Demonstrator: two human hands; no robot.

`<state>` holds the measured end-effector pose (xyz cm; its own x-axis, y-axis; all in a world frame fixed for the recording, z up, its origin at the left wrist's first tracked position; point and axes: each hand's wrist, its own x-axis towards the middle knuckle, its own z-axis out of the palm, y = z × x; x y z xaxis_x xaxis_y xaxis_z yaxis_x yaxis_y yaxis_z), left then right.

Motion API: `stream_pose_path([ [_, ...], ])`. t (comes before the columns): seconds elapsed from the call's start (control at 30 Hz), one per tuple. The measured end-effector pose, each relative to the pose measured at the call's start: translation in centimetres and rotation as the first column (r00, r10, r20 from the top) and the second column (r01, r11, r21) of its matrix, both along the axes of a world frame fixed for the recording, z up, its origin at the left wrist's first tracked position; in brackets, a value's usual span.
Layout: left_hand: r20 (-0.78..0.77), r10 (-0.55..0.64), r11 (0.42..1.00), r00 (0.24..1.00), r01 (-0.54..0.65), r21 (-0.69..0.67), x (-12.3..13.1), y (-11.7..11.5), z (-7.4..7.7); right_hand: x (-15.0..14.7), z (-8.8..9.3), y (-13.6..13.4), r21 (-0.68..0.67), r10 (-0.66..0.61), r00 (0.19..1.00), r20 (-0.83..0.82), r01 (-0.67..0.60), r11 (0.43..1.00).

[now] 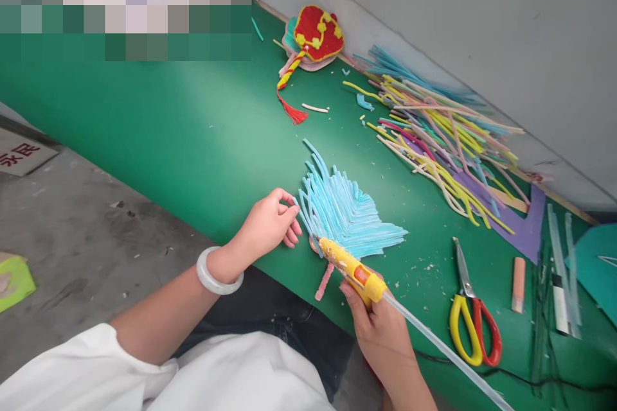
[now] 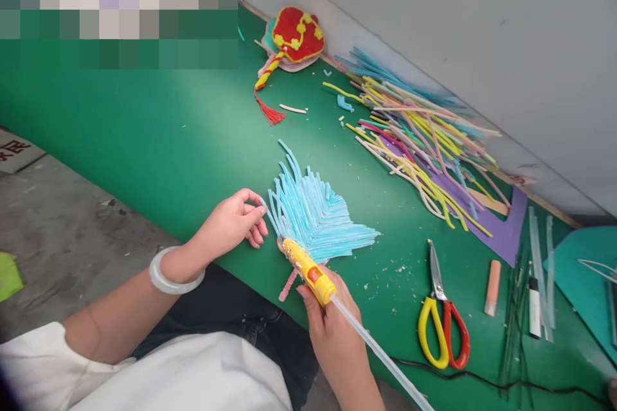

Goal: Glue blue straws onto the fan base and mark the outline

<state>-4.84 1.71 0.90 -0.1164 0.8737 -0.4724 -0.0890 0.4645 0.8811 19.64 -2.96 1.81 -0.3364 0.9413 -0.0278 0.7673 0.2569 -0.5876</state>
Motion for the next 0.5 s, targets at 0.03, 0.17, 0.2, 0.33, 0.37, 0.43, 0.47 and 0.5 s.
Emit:
stream_pose_path([
  [0.03,0.002,0.002,1.000,1.000,-0.002,-0.001,0.01,0.01,0.01,-0.01,0.02,0.00,0.001,0.004,1.000,0.003,-0.004,1.000],
  [0.17,0.009,0.005,1.000,1.000,-0.005,0.007,0.04,0.05,-0.06,-0.04,0.11,0.02,0.022,0.027,1.000,0.006,-0.027,0.999],
  [0.2,0.008,0.005,1.000,1.000,-0.005,0.008,0.06,0.06,-0.09,-0.04,0.13,0.03,0.031,0.033,0.999,0.005,-0.034,0.999],
  [0.33,0.011,0.002,1.000,1.000,-0.002,0.006,0.10,0.01,-0.05,0.03,0.17,0.00,0.055,0.054,0.999,-0.005,-0.053,0.997],
  [0.37,0.009,0.001,1.000,1.000,-0.001,0.005,0.10,-0.02,0.00,0.07,0.16,-0.02,0.059,0.058,0.998,-0.010,-0.058,0.997],
  [0.43,0.002,-0.004,1.000,1.000,0.004,0.005,0.09,-0.07,0.09,0.14,0.12,-0.08,0.069,0.066,0.997,-0.025,-0.065,0.996],
  [0.47,-0.001,-0.007,1.000,1.000,0.007,0.004,0.08,-0.09,0.11,0.18,0.10,-0.11,0.074,0.069,0.997,-0.030,-0.067,0.995],
  [0.5,-0.004,-0.010,1.000,1.000,0.010,0.005,0.06,-0.09,0.11,0.22,0.07,-0.15,0.081,0.072,0.997,-0.035,-0.069,0.994],
])
